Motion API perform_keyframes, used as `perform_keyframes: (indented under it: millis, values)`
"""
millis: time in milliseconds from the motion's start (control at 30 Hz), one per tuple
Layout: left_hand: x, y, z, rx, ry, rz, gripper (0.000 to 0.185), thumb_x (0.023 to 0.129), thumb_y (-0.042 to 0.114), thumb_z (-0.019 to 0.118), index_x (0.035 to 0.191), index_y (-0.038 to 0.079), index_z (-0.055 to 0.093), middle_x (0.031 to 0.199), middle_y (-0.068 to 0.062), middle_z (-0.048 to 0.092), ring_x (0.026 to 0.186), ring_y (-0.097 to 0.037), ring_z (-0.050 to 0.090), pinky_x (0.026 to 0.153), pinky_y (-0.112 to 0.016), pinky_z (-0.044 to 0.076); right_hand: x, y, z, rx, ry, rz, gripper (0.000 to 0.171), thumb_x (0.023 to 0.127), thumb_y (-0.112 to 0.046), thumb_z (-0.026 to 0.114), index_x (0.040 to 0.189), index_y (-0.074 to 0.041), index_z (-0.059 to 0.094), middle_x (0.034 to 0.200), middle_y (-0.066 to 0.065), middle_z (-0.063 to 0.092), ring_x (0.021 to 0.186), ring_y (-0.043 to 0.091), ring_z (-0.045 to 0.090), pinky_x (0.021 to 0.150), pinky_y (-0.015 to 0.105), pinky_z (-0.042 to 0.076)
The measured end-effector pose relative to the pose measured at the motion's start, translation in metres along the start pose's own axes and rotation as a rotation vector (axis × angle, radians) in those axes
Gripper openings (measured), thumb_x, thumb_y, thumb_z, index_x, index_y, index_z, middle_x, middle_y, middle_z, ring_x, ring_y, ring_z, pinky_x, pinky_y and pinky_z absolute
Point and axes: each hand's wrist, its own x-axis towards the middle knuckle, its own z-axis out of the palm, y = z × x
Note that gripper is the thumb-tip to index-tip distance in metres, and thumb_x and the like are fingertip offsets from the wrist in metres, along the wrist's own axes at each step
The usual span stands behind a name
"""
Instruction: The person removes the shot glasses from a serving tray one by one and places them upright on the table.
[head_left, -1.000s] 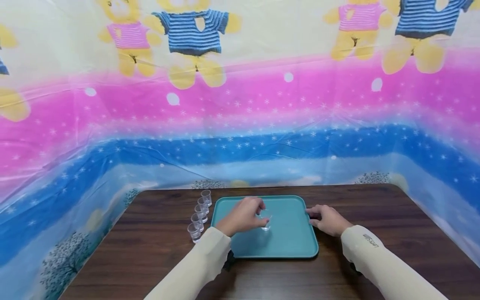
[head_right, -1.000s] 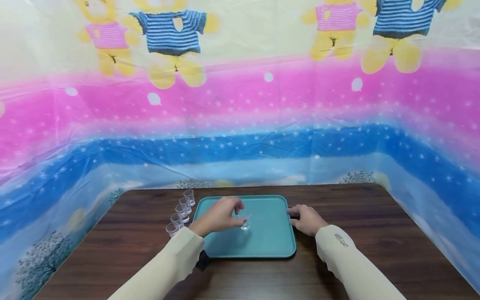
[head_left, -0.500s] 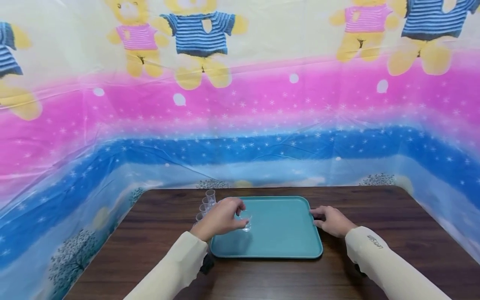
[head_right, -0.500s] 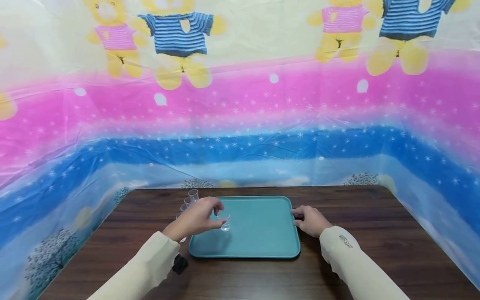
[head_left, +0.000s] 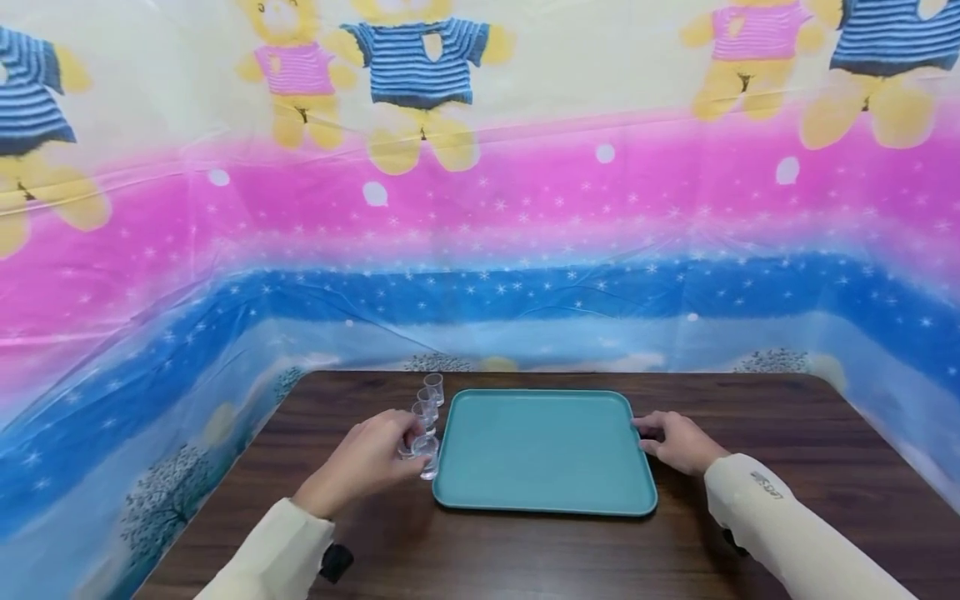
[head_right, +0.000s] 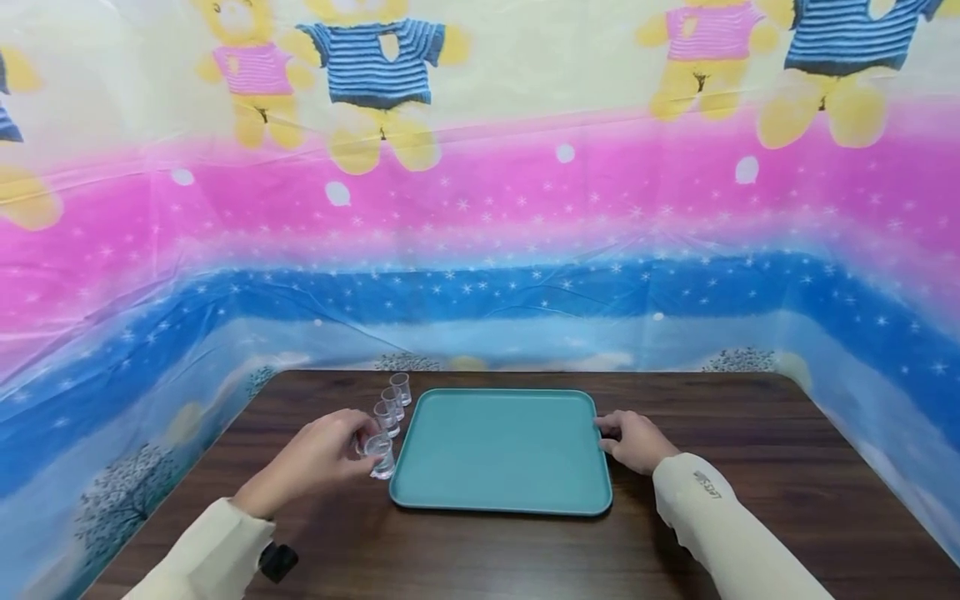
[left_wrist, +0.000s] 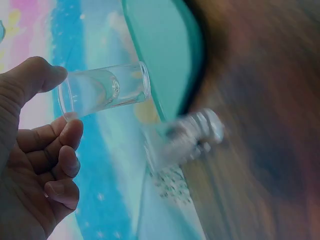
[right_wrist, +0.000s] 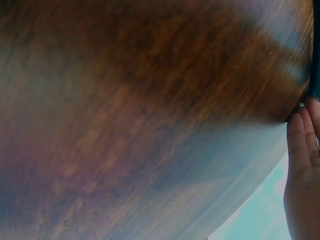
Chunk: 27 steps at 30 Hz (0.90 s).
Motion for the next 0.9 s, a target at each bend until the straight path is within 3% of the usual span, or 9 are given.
perform_keyframes:
  millis: [200,533,767,900]
  values:
    - [-0.015,-0.013,0.005,0.008,-0.026,-0.079,0.022,0.078,0.026,0.077,0.090,0.012,0.064,0.076,0.009,0.053,0.067,-0.007,0.048,0.058,-0.027,0.041,-0.001,0.004,-0.003,-0.008,0.011,-0.003,0.041,0.092,-0.006,0.060,0.131,0.004,0.053,0.117,0.018,0.056,0.109,0.036,0.053,0.083,0.049,0.046]
    - [-0.020,-0.027,0.023,-0.038,-0.025,-0.188,0.021,0.077,0.022,0.078,0.090,0.012,0.065,0.074,0.008,0.053,0.064,-0.006,0.047,0.057,-0.028,0.041,-0.001,0.006,-0.002,-0.021,0.005,0.020,0.041,0.092,-0.006,0.061,0.131,0.002,0.053,0.117,0.017,0.056,0.109,0.036,0.053,0.084,0.049,0.046]
    - [-0.019,-0.028,0.025,-0.049,-0.007,-0.200,0.021,0.077,0.023,0.078,0.089,0.011,0.065,0.074,0.007,0.054,0.063,-0.007,0.047,0.057,-0.029,0.041,-0.001,0.005,-0.003,-0.017,-0.002,0.015,0.042,0.092,-0.007,0.061,0.132,0.003,0.052,0.117,0.017,0.057,0.108,0.036,0.053,0.083,0.048,0.046]
    - [-0.016,-0.025,0.025,-0.029,0.068,-0.197,0.030,0.075,0.032,0.080,0.089,0.012,0.062,0.076,0.005,0.052,0.064,-0.008,0.046,0.057,-0.030,0.041,-0.001,0.010,-0.004,-0.035,-0.019,0.022,0.041,0.094,-0.008,0.058,0.134,0.001,0.051,0.121,0.018,0.055,0.112,0.038,0.051,0.086,0.051,0.044]
